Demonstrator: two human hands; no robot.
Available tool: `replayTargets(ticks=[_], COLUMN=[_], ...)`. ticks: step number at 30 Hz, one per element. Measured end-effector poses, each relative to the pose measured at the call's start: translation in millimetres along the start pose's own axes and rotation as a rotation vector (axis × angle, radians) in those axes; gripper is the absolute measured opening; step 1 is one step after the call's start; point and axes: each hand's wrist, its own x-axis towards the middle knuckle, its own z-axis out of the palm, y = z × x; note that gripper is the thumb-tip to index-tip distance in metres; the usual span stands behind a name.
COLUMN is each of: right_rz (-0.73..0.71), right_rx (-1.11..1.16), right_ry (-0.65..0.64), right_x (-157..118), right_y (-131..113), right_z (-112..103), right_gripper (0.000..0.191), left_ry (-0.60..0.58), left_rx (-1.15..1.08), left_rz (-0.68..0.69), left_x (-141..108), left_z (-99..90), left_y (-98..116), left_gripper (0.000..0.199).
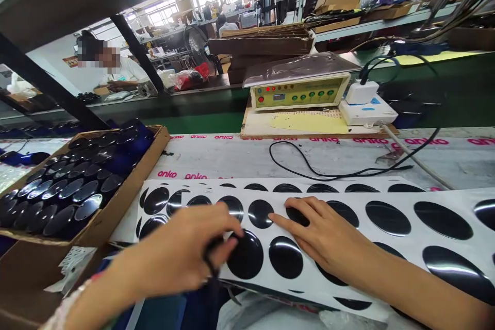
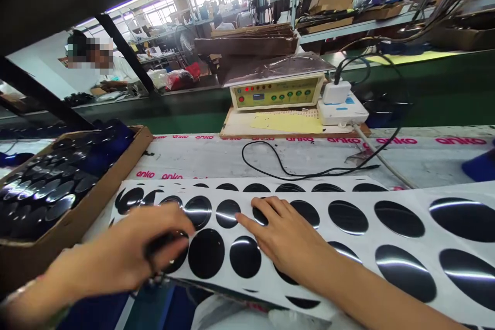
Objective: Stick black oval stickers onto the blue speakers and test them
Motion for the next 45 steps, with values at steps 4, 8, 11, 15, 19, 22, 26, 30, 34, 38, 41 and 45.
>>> replayTargets(ticks=[4, 8, 11, 15, 19, 22, 26, 30, 34, 38, 41, 45], right_rz=[-0.017, -0.005, 0.01, 0.013, 0.007, -0.002, -0.021, -0.013, 0.007, 0.019, 0.012, 0.006], right_rx=[-0.01, -0.001, 0.006, 0.011, 0.001, -0.02, -0.028, -0.004, 0.014, 0.021, 0.027, 0.046], right_ry=[0.009, 0.008, -0.002, -0.022, -0.014, -0.003, 0.017, 0.009, -0.012, -0.028, -0.031, -0.021], right_x=[-0.6, -1.2, -1.1, -0.8, -1.4, -2.6, -3.3, -2.3, -0.4, 0.9, -0.3, -2.6], right_y=[1.3, 0.5, -0.2, -0.2, -0.1, 0.7, 2.7, 2.5, -0.2, -2.0, -1.7, -0.8], right_z=[1.2, -0.8, -2.0, -2.6, -2.7, -1.4, 1.3, 0.5, -3.7, -6.5, -5.9, -3.8], right_gripper=[0.043, 0.042, 0.042, 0.044, 0.044, 0.044, 0.044, 0.044, 0.043, 0.041, 0.041, 0.042], left_ry=[-0.255, -0.232, -0.221, -0.132, 0.026, 0.008, -0.007, 0.002, -0.055, -0.047, -0.016, -0.055], left_rx=[0.161, 0.235, 0.223, 0.114, -0.099, -0.154, -0.169, -0.077, 0.041, 0.142, 0.195, 0.211], left_rz=[0.096, 0.16, 0.224, 0.237, 0.098, -0.081, -0.11, -0.036, -0.03, -0.019, -0.033, -0.043], left_x=[11.4, 26.0, 30.3, 18.8, -11.4, -30.2, -28.1, -3.9, 14.2, 16.5, 13.8, 13.0], left_z=[41.4, 53.8, 53.1, 51.7, 37.2, 23.4, 22.8, 36.5, 48.6, 58.5, 63.9, 64.4], left_y=[16.7, 6.3, -2.1, -10.4, -17.3, -19.1, -13.7, -3.3, 0.1, -1.1, 1.0, 5.9], left_gripper=[0.026, 0.014, 0.018, 0.008, 0.009, 0.014, 0.022, 0.019, 0.016, 0.023, 0.029, 0.015])
